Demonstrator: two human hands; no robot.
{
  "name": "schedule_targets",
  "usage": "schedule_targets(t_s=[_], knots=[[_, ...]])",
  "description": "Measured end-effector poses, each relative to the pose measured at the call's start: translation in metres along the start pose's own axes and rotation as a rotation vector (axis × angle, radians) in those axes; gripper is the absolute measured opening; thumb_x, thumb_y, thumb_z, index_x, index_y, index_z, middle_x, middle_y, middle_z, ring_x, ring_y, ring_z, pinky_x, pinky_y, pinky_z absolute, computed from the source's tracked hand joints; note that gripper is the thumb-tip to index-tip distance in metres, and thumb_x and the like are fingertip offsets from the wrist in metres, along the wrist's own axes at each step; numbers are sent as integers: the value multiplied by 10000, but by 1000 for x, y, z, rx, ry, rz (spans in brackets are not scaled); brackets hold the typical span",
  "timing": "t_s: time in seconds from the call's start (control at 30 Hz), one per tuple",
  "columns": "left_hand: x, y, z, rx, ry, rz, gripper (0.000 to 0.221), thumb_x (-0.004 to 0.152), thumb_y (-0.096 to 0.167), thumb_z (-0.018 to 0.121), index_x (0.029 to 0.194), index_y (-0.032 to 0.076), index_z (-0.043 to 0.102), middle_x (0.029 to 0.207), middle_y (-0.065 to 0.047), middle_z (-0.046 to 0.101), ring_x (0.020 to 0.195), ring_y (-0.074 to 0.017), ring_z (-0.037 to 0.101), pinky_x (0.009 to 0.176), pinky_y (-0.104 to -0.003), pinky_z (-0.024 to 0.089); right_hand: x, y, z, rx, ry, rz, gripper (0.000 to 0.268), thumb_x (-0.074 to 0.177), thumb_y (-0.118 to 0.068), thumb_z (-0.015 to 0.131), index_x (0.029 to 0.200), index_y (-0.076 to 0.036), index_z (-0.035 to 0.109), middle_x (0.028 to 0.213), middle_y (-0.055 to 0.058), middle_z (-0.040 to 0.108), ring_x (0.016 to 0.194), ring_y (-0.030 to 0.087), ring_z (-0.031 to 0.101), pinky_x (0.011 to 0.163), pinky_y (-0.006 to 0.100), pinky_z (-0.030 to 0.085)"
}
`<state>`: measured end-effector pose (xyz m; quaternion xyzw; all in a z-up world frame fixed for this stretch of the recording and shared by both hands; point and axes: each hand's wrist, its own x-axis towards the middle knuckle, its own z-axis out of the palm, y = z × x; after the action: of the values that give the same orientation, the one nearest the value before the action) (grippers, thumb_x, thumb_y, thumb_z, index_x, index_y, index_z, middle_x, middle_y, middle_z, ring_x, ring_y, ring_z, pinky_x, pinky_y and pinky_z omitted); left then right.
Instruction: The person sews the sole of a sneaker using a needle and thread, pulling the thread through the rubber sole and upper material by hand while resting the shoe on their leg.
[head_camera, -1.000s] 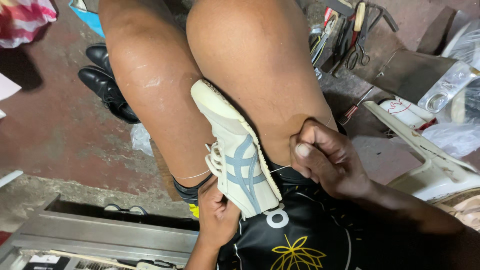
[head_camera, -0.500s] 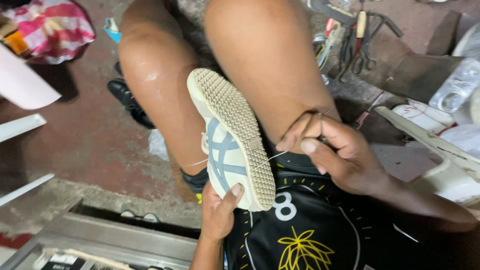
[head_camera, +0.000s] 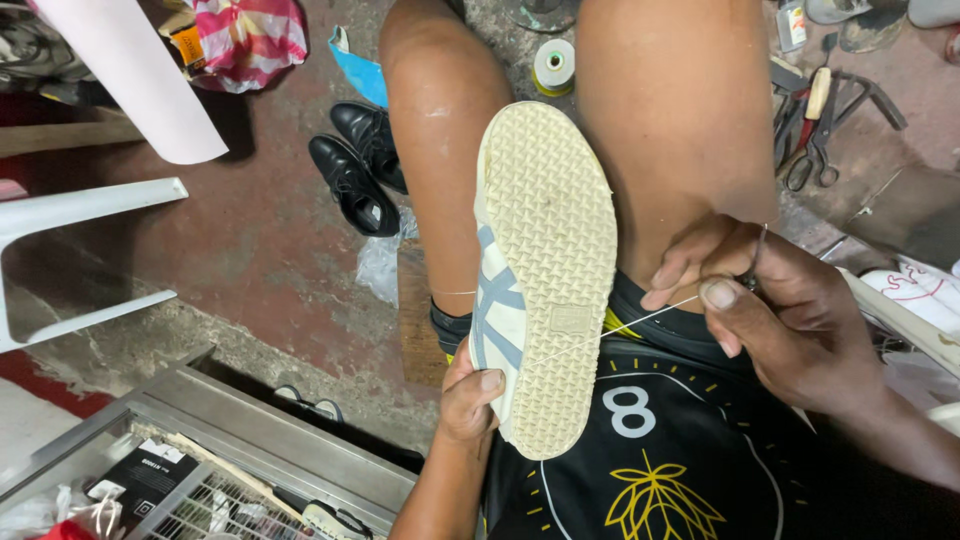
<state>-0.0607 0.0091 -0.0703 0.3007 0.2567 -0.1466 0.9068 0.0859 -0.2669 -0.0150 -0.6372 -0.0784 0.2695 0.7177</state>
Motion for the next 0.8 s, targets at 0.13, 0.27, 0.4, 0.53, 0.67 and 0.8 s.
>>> schedule_targets(t_s=[0.13, 0.27, 0.4, 0.53, 0.67, 0.8], knots=[[0, 3, 0, 63, -16, 7, 806, 795, 260, 724, 1459, -114, 458, 1332, -212, 647, 1197, -292, 660, 1073, -404, 499, 0, -2, 3, -18, 8, -10, 81, 1055, -83, 497, 1007, -33, 539, 1170, 190, 664, 689, 47, 607, 541, 190, 487], [4, 17, 5, 214, -30, 34, 752, 816, 257, 720, 1430, -129, 522, 1306, -190, 671, 1178, -249, 658, 1074, -380, 495, 3, -12, 6, -63, -21, -134, 107, 1090, -89, 470, 1007, -38, 513, 1136, 196, 644, 875, 170, 688, 748, 294, 575], [7, 29, 15, 404, -39, 53, 636, 820, 227, 686, 1368, -76, 571, 1272, -127, 688, 1162, -198, 654, 1050, -339, 495, 0, -23, 6, -42, 4, -109, 122, 1083, -107, 455, 994, -49, 512, 1099, 191, 676, 782, 146, 676, 606, 245, 527], [11, 40, 29, 623, -90, 99, 460, 871, 183, 660, 1257, -67, 651, 1175, -115, 729, 1070, -184, 677, 972, -331, 527, 2, -24, -3, -157, 34, -69, 111, 1044, -75, 450, 965, -56, 525, 1046, 146, 647, 851, 163, 684, 608, 249, 500], [18, 55, 44, 905, -137, 186, 338, 870, 185, 653, 1122, -34, 704, 1035, -101, 774, 944, -192, 732, 899, -330, 568, 7, -24, -10, -379, 22, -50, 120, 1041, -50, 474, 972, -73, 570, 933, 61, 615, 893, 154, 629, 746, 279, 484], [27, 67, 55, 1039, -224, 326, 290, 884, 190, 664, 1088, -12, 708, 1023, -110, 774, 954, -235, 760, 917, -340, 567, 7, -23, -2, -479, -30, 45, 178, 903, -106, 677, 1059, -62, 604, 993, 68, 666, 728, 115, 605, 655, 253, 509]])
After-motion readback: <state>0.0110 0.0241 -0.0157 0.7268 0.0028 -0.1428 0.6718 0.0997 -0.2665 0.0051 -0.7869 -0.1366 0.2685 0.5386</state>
